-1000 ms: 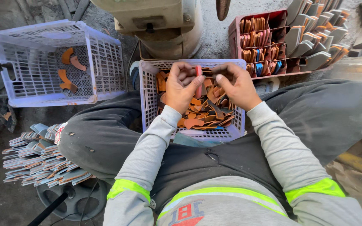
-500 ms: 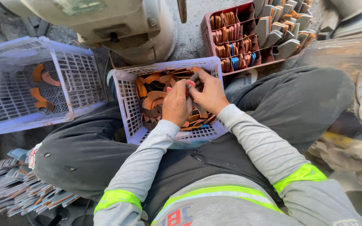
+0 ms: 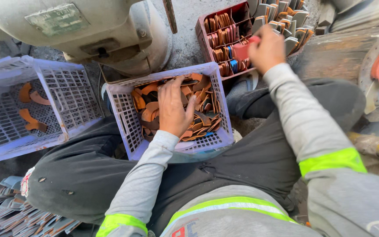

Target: The person sits on the floor and repeatedly picks up orange curved shoe parts from a white basket, inspects them, and places them into a red organizer. The person also handles a blue piece and a pink piece, placing them into the organizer. The person occasionally adjusts the stack of finished parts in the organizer.

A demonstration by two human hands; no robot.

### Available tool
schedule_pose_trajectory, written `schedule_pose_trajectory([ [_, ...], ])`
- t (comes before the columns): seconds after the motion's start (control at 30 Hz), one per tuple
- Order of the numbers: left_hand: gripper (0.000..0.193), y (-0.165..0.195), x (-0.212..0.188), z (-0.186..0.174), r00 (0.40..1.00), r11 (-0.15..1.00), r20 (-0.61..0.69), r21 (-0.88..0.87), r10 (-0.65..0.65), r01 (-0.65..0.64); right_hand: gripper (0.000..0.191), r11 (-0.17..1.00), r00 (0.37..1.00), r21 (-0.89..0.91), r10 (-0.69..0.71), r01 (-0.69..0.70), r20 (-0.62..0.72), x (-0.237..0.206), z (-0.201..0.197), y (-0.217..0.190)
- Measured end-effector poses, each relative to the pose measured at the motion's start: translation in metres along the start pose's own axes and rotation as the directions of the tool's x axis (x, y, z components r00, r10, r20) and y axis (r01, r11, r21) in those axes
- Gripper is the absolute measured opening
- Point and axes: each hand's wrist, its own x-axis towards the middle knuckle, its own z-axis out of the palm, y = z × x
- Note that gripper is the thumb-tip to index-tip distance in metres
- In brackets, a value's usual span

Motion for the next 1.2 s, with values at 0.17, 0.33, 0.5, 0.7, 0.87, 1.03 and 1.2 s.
schedule_pose_trajectory([
  [0.17, 0.056, -0.012, 0.002, -0.003, 0.993, 0.995, 0.073, -0.031, -0.096, 0.099, 0.014, 0.936, 0.953, -0.18, 0.291, -0.302, -0.085, 0.002, 0.013, 0.081],
  [0.33, 0.051, -0.021, 0.01, 0.0, 0.986, 0.994, 0.137, -0.022, -0.1, 0.104, 0.019, 0.887, 0.908, -0.195, 0.416, -0.418, -0.055, 0.0, 0.044, 0.088],
  [0.5, 0.051, -0.029, 0.017, 0.004, 0.979, 0.991, 0.159, -0.032, -0.126, 0.133, 0.023, 0.861, 0.895, -0.269, 0.445, -0.432, -0.014, 0.009, 0.056, 0.092],
  [0.7, 0.051, -0.033, 0.022, 0.012, 0.946, 0.978, 0.264, -0.033, -0.188, 0.204, 0.024, 0.873, 0.891, -0.226, 0.452, -0.431, 0.048, 0.015, 0.066, 0.099],
  [0.87, 0.052, -0.035, 0.023, 0.014, 0.95, 0.979, 0.256, -0.045, -0.181, 0.199, 0.021, 0.894, 0.92, -0.261, 0.389, -0.364, 0.05, 0.014, 0.07, 0.1],
  [1.03, 0.053, -0.036, 0.022, 0.017, 0.942, 0.978, 0.276, -0.031, -0.19, 0.206, 0.028, 0.874, 0.903, -0.294, 0.424, -0.387, 0.07, 0.013, 0.081, 0.098],
  [1.2, 0.053, -0.04, 0.024, 0.019, 0.937, 0.977, 0.289, -0.024, -0.196, 0.211, 0.028, 0.866, 0.897, -0.306, 0.435, -0.396, 0.072, 0.015, 0.096, 0.098],
])
